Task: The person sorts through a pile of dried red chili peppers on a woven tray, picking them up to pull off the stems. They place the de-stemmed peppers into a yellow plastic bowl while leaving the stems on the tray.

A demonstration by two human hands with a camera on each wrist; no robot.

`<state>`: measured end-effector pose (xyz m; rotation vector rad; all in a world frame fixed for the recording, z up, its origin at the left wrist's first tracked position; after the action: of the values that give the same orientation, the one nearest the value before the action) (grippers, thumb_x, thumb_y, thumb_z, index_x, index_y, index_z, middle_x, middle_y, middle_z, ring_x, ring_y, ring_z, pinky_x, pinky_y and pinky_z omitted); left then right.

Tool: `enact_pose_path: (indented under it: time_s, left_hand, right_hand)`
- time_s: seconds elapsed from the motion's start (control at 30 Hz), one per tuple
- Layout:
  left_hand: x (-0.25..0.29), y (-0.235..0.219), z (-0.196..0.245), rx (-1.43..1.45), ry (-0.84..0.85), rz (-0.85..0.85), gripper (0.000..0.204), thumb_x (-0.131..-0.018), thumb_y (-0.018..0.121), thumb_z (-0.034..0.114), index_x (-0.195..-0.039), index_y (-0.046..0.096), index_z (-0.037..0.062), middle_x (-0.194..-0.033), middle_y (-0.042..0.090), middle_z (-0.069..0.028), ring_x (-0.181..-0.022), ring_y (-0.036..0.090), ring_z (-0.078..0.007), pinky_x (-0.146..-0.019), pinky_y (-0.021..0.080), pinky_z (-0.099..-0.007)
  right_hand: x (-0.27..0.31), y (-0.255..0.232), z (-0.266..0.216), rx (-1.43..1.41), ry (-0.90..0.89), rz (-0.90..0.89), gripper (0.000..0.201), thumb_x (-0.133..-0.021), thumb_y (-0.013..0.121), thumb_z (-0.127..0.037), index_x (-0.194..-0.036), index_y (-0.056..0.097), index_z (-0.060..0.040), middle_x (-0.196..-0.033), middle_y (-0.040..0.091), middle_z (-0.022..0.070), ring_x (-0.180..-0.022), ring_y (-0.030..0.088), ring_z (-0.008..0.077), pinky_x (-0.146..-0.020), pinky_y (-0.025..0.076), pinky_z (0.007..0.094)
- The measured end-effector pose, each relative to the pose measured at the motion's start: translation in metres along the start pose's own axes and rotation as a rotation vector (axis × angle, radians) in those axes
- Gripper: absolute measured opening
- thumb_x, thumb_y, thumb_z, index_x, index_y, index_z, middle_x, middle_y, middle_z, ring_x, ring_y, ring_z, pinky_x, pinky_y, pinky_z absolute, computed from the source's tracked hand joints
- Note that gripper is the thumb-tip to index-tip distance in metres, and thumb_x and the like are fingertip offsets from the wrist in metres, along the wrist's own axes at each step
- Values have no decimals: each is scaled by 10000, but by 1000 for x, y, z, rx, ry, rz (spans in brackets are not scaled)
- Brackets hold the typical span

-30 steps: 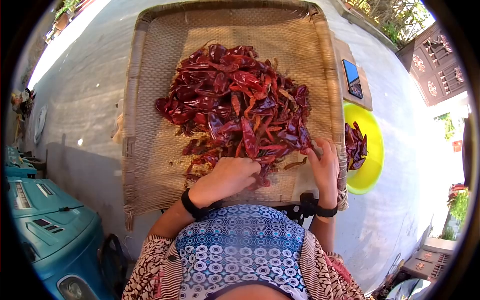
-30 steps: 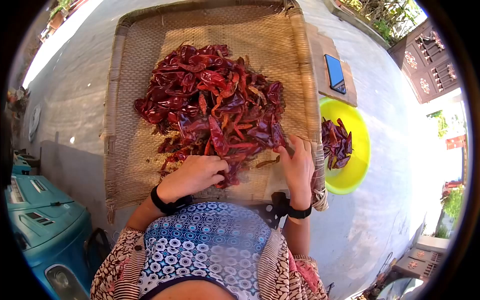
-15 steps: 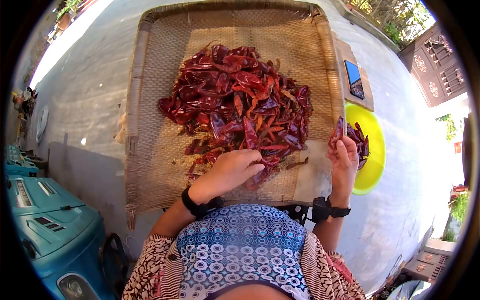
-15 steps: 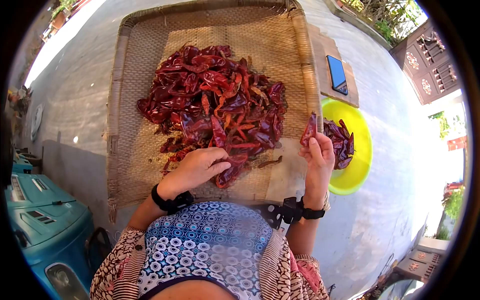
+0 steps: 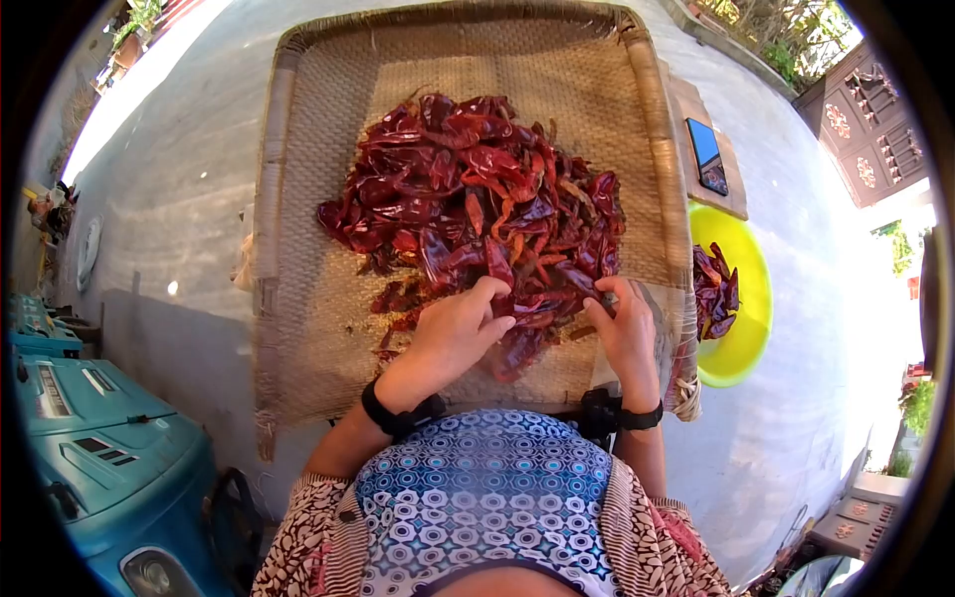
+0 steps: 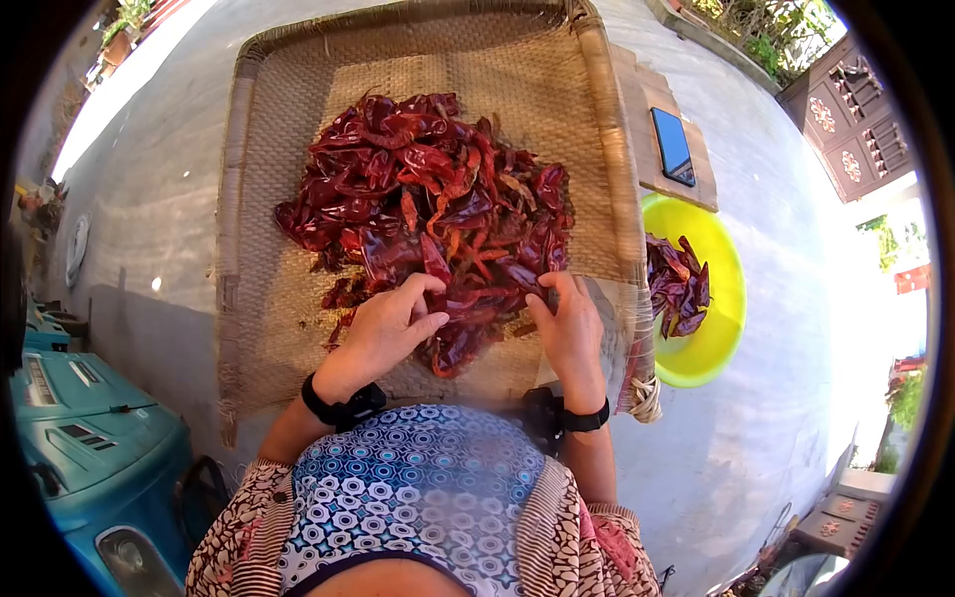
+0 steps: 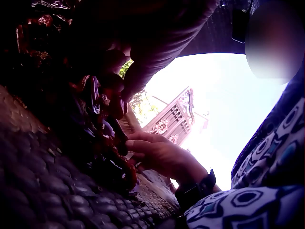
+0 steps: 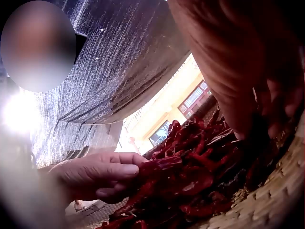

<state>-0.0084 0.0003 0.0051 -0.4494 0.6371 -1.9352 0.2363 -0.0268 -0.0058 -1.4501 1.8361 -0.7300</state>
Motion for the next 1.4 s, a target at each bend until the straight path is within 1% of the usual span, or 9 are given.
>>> enact_pose_path:
  time_s: [0.13,0.23,0.4,0.5,0.7,0.87,1.03,1.23,1.4]
  left_hand:
    - [-1,-2,3,62,-12,-19,483,-881,684,192,-1313,486,106,-698,584,-52,-618,578,-186,-597,462,-312]
    - [-1,3,10,185,50,-8,495,-886,683,149,-1336,483,108,-695,567,-51,-599,561,-163,-597,462,-289]
    - [-2,8,10,218,144,96,326,-892,669,82,-1208,589,96,-710,554,-49,-604,547,-151,-610,469,-279]
    - [-6,3,1,172,194,196,236,-884,670,59,-1116,636,87,-763,559,-47,-647,552,-143,-622,471,-269]
    - [-22,-35,16,31,205,238,226,-871,664,52,-1091,628,86,-993,568,-54,-728,582,-170,-652,487,-287]
    - [-64,-52,24,-239,328,360,301,-887,594,33,-1184,579,78,-1202,546,-72,-785,644,-240,-687,531,-333]
    - [-101,-55,10,-627,355,396,313,-911,524,19,-1217,561,72,-1306,527,-87,-842,659,-297,-698,550,-382]
    - [-74,-58,30,-258,310,336,237,-848,646,22,-1064,573,83,-1081,616,-95,-844,650,-299,-691,527,-365]
    - [-37,-34,37,-48,293,158,201,-847,658,35,-1025,572,76,-961,633,-105,-879,643,-294,-747,511,-352]
  right_hand:
    - [2,-9,-4,-241,107,104,222,-872,693,-110,-1056,614,-16,-877,631,63,-686,573,135,-639,476,281]
    - [9,-4,-10,-646,169,-63,215,-911,664,-110,-1091,608,-6,-832,622,42,-723,580,98,-643,477,272]
    - [20,-2,-34,-597,34,-534,184,-939,644,-146,-1031,625,12,-807,608,-2,-723,565,64,-655,461,234]
    - [22,0,-33,-691,83,-585,179,-952,629,-161,-1020,618,4,-796,616,2,-715,573,65,-646,460,231]
    - [1,-44,13,-879,245,24,260,-1013,524,-235,-1111,589,-3,-847,621,30,-705,565,99,-680,482,249]
    - [-5,-62,30,-1651,308,340,386,-1038,454,-305,-1293,502,-19,-1009,632,55,-763,575,117,-719,482,268]
    - [7,-30,9,-1296,298,45,287,-1032,461,-209,-1248,524,-32,-1009,638,50,-769,583,103,-712,481,249]
    - [5,-14,-16,-1006,231,-237,225,-986,562,-155,-1177,565,-37,-964,638,26,-768,568,70,-712,465,225]
    - [-1,-1,-54,-785,48,-199,311,-928,656,-176,-1175,559,-13,-883,634,13,-718,554,69,-670,465,223]
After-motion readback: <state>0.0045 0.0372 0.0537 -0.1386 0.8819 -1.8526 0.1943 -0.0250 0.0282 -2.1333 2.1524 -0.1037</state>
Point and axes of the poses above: each hand's wrist, its own x-axis away from the middle knuckle, its own y-axis out of the palm, z = x × y, the point moved 2 cm from there along -x, towards the middle knuckle
